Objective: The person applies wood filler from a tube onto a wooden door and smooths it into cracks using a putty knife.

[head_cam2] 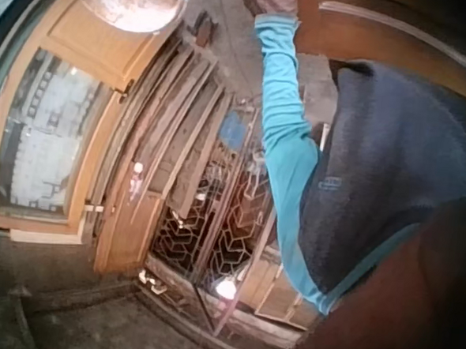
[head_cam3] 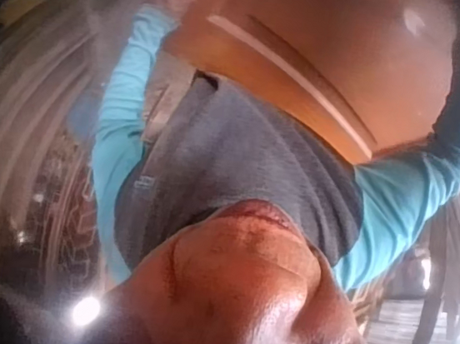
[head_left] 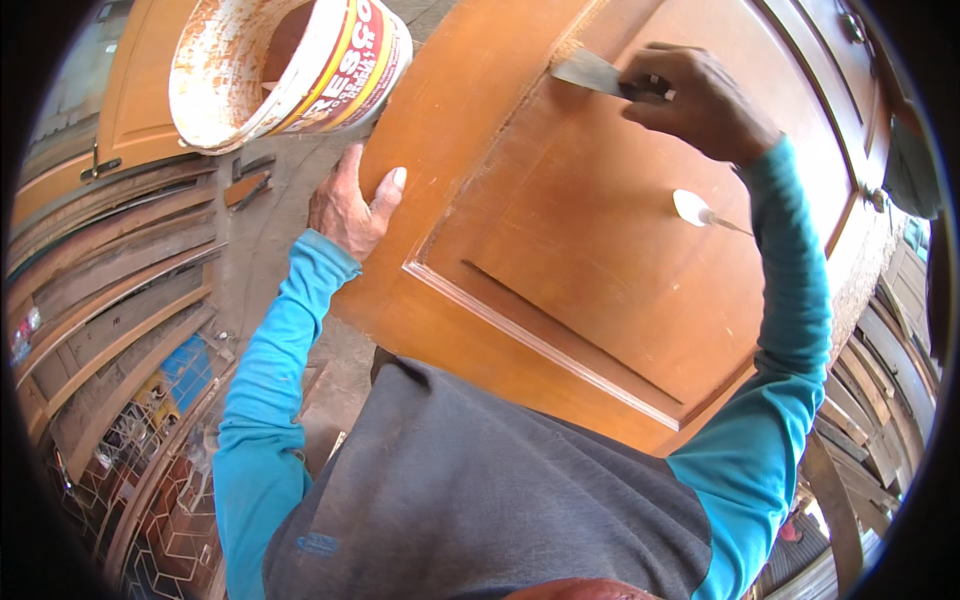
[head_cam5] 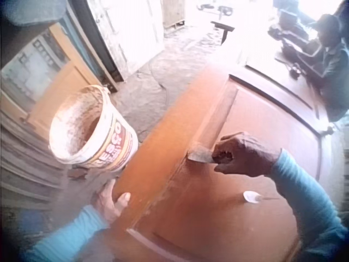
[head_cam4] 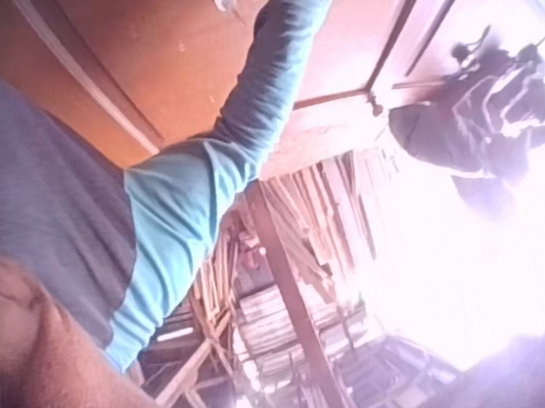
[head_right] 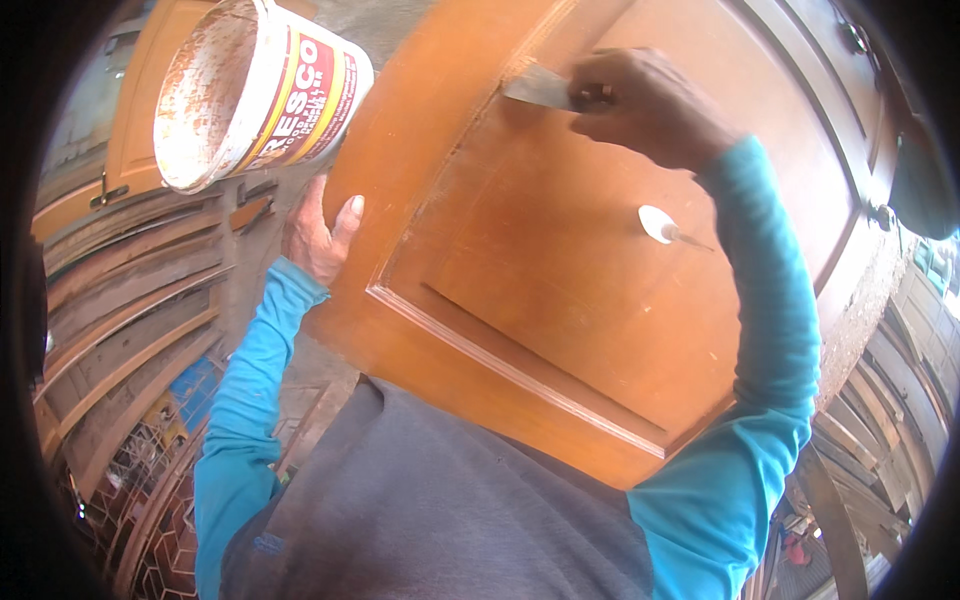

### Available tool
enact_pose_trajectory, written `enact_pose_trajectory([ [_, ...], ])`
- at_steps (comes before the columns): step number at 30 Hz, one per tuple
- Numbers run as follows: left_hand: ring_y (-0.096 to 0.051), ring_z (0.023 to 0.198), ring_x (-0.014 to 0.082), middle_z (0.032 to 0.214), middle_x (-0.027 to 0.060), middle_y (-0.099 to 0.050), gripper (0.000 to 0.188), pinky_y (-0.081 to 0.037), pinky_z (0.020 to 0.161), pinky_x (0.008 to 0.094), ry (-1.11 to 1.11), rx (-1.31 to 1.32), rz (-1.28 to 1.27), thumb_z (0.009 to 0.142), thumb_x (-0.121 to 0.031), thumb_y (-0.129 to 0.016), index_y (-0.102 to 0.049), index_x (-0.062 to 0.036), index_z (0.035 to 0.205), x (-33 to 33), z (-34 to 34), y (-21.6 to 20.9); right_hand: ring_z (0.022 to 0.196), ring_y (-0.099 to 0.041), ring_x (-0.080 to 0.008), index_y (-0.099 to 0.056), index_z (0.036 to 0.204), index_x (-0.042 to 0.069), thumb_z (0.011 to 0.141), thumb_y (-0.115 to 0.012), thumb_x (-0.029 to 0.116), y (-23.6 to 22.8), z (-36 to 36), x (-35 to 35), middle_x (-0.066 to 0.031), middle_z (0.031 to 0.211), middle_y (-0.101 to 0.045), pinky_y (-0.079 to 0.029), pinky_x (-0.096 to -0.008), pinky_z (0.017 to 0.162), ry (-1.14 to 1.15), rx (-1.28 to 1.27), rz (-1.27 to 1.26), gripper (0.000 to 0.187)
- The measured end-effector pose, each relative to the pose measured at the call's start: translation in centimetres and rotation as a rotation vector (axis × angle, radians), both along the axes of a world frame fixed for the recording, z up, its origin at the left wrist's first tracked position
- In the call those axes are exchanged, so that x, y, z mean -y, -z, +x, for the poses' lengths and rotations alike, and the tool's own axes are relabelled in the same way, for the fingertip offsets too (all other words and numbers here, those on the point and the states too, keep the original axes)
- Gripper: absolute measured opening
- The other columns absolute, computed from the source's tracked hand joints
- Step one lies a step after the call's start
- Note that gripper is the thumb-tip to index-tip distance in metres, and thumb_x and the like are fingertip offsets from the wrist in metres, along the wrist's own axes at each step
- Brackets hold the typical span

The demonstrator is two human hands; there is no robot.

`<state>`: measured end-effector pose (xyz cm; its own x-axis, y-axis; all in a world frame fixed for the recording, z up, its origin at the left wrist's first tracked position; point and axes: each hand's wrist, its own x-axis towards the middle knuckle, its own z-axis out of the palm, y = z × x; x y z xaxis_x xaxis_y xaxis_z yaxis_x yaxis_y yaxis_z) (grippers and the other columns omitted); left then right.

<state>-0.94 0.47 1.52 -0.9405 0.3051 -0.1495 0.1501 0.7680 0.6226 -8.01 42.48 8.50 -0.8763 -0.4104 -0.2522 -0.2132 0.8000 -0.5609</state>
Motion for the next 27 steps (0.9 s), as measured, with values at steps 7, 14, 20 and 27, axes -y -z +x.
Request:
enact_pose_trajectory([
  [7,-0.072,0.105,0.0475,0.117,0.0285,-0.073,0.051,-0.057,0.091,0.0528,0.003,-0.105,-0.055,0.102,-0.039,-0.068,-0.059,0.0010,0.132,0.4,0.0,0.9,0.082,-0.065,-0.0301,-0.072,0.098,0.001,0.087,-0.073,0.016,-3.1,-0.1,0.3,-0.0127,0.085,-0.068,-0.052,-0.0433,0.077,-0.014,0.039,0.100,0.019],
  [14,-0.071,0.107,0.0490,0.119,0.0279,-0.073,0.054,-0.057,0.093,0.0544,0.010,-0.082,0.054,0.102,-0.040,-0.068,-0.057,0.0007,0.136,0.5,-0.3,1.2,0.084,-0.066,-0.0403,-0.074,0.113,0.000,0.096,-0.058,0.013,-5.0,1.0,0.4,-0.0214,0.087,-0.068,-0.053,-0.0486,0.081,0.020,-0.295,0.159,0.026],
  [20,-0.068,0.118,0.0490,0.129,0.0301,-0.069,0.059,-0.055,0.099,0.0508,0.048,-0.083,0.111,0.105,-0.036,-0.066,-0.052,0.0036,0.146,1.1,-0.4,1.4,0.094,-0.067,-0.0442,-0.067,0.103,-0.002,0.096,-0.056,0.011,-4.4,0.5,3.1,-0.0249,0.092,-0.069,-0.051,-0.0550,0.083,0.138,-0.247,0.281,0.019],
  [27,-0.069,0.109,0.0483,0.122,0.0304,-0.069,0.053,-0.056,0.094,0.0542,0.068,0.046,0.241,0.101,-0.040,-0.070,-0.057,0.0023,0.130,1.3,-0.9,1.9,0.103,-0.065,-0.0474,-0.068,0.101,-0.003,0.097,-0.059,0.013,1.5,3.4,7.5,-0.0291,0.101,-0.069,-0.052,-0.0551,0.090,0.538,-0.266,0.262,0.019],
])
